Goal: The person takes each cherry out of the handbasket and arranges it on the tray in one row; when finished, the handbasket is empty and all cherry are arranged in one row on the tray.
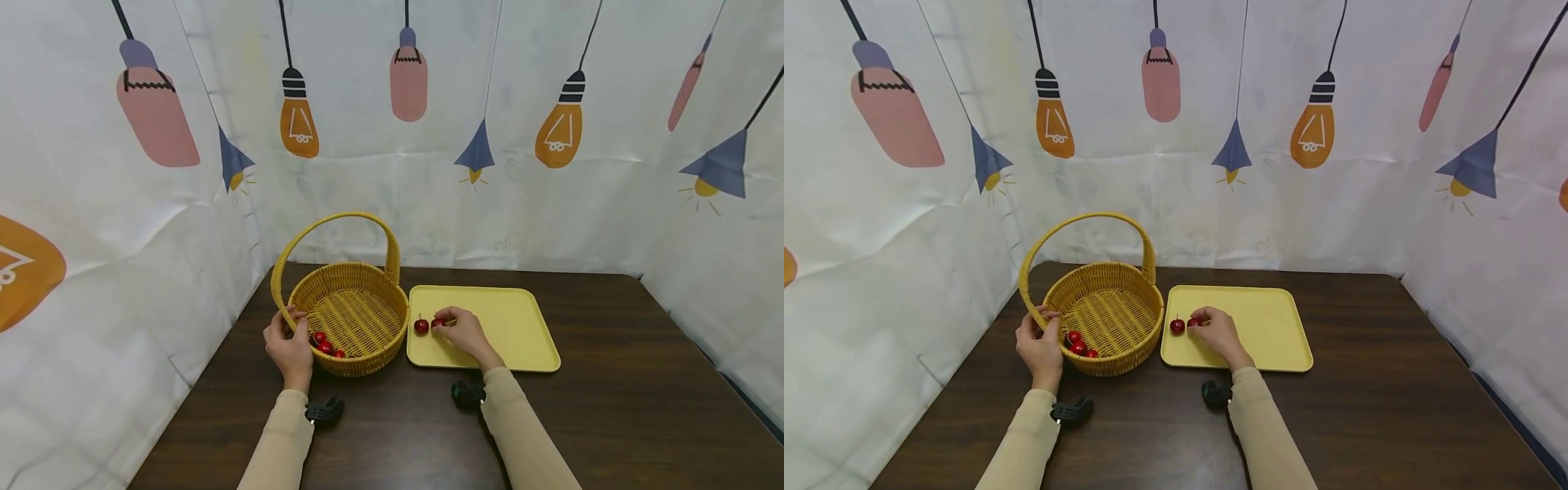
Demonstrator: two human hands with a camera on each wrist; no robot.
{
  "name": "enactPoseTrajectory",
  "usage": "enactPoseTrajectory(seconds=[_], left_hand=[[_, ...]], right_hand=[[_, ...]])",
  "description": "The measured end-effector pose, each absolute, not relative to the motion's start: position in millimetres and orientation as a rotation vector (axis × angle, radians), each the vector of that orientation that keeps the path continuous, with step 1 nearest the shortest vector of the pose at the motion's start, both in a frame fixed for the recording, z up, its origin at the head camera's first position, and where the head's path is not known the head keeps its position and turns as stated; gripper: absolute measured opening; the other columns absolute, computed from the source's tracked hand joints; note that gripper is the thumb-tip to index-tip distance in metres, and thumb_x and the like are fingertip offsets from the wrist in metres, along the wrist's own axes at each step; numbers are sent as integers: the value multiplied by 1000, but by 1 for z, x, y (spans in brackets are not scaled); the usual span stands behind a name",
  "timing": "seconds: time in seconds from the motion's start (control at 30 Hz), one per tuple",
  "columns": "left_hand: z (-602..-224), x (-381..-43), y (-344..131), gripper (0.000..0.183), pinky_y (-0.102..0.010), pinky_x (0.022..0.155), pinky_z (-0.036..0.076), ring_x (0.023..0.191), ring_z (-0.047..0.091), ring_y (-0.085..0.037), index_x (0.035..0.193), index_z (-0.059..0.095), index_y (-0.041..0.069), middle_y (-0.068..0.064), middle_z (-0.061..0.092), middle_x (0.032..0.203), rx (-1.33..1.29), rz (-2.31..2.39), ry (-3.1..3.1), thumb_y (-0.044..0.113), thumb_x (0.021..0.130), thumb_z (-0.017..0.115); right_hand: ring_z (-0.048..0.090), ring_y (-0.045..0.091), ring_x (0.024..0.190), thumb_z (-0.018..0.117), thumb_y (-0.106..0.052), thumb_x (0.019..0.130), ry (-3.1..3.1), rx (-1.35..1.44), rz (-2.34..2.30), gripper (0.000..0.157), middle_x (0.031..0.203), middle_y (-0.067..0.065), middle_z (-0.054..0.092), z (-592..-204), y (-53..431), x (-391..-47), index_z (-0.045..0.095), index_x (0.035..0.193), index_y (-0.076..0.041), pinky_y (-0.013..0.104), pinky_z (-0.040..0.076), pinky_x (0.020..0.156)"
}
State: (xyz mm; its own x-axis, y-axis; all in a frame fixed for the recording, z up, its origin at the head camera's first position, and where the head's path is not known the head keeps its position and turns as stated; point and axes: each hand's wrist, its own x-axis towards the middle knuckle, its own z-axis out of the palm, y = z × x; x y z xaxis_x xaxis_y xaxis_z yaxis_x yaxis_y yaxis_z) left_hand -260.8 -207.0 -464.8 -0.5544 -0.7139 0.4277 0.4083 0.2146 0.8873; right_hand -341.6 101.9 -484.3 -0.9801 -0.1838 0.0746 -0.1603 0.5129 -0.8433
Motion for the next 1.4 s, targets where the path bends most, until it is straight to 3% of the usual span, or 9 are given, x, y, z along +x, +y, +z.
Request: enactPoseTrajectory(seconds=[0.2,0.77,1.0,1.13,1.4], left_hand=[[-465,-261,-207,23,-29,77,41,86,53,-8,109,64,-10,-25,59,99,283,-1514,-1562,-4,87,62],[-467,-260,-208,25,-31,78,41,85,54,-10,112,64,-8,-24,58,101,289,-1527,-1565,-3,88,62],[-465,-262,-205,23,-24,76,41,85,52,-7,109,64,-7,-25,59,98,292,-1497,-1556,-5,87,62],[-465,-263,-205,20,-28,77,41,85,52,-6,107,65,-5,-25,59,98,291,-1494,-1554,-5,87,62],[-465,-262,-206,21,-30,78,41,88,52,-8,106,66,-4,-28,61,97,291,-1491,-1543,-7,86,62]], right_hand=[[64,21,90,75,-15,85,2703,-325,-1491,28,105,6,69,-484,103,-341,70,111,-7,30,50,68],[65,18,86,75,-18,86,2644,-328,-1532,28,101,5,69,-482,109,-344,69,110,-6,31,51,67],[65,23,84,66,-23,93,2722,-252,-1615,27,105,9,67,-475,120,-345,69,113,-6,31,53,64],[64,27,83,62,-23,96,2801,-247,-1678,25,100,10,67,-464,115,-341,70,110,-4,31,54,65],[62,16,72,64,-18,95,2805,-503,-1836,14,93,4,71,-443,78,-324,73,101,-9,28,49,63]])
